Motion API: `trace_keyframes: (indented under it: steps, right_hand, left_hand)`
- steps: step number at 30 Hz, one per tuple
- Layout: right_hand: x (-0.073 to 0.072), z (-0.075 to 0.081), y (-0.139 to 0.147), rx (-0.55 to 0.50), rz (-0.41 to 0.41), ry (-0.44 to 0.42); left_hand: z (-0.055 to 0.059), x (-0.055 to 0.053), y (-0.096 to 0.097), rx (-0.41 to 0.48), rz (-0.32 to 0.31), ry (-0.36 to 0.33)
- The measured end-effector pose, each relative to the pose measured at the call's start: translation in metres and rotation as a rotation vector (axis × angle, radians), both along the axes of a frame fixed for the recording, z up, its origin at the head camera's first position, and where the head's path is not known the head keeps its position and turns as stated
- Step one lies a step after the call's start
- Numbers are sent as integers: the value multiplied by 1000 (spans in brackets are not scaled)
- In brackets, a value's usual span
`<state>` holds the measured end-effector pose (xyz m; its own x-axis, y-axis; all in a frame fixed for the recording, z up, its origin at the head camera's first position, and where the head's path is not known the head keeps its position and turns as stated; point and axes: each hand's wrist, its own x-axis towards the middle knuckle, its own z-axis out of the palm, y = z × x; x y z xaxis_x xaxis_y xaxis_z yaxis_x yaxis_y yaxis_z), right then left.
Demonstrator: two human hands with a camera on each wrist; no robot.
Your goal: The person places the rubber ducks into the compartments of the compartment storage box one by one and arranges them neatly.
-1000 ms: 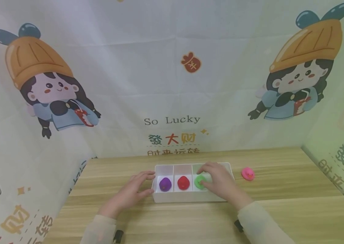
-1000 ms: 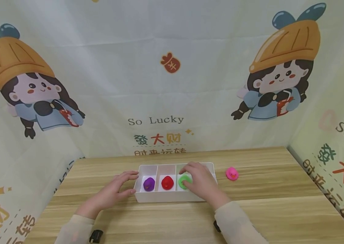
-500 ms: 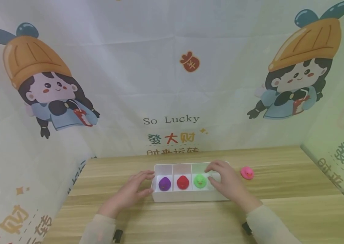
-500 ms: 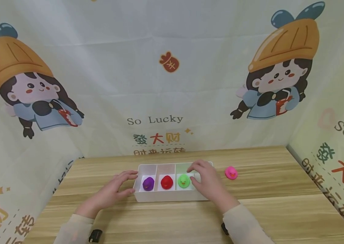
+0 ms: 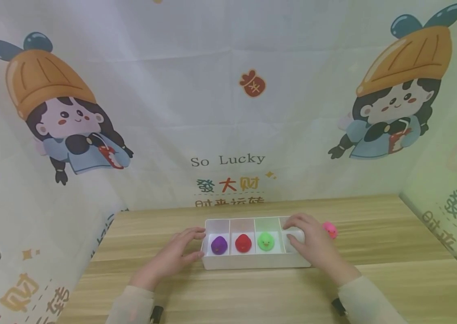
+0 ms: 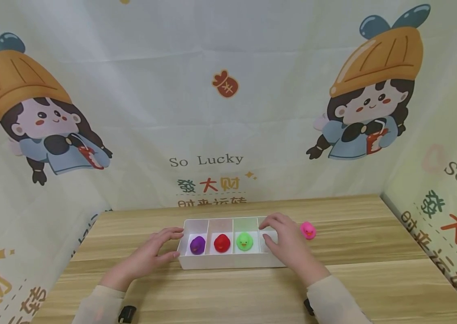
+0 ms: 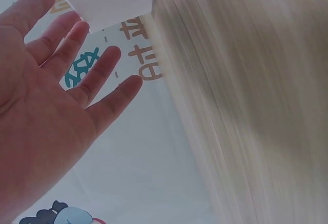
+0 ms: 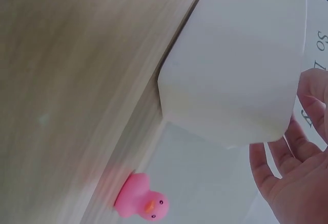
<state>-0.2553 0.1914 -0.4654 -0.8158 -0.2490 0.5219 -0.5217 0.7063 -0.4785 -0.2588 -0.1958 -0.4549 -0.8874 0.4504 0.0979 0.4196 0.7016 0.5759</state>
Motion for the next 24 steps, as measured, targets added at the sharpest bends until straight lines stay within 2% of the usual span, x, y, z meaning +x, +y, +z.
trace_keyframes:
  steps: [9, 16, 24]
  right_hand:
    - [2, -2, 11, -10, -16, 6]
    - [5, -5, 21, -7, -39, 54]
    - [8, -7, 34, -24, -75, -15]
  left_hand:
    - [1, 1, 0, -1, -7, 6]
    - [1, 1, -1, 1, 1, -6]
    - [-3, -1, -1, 8, 10, -15]
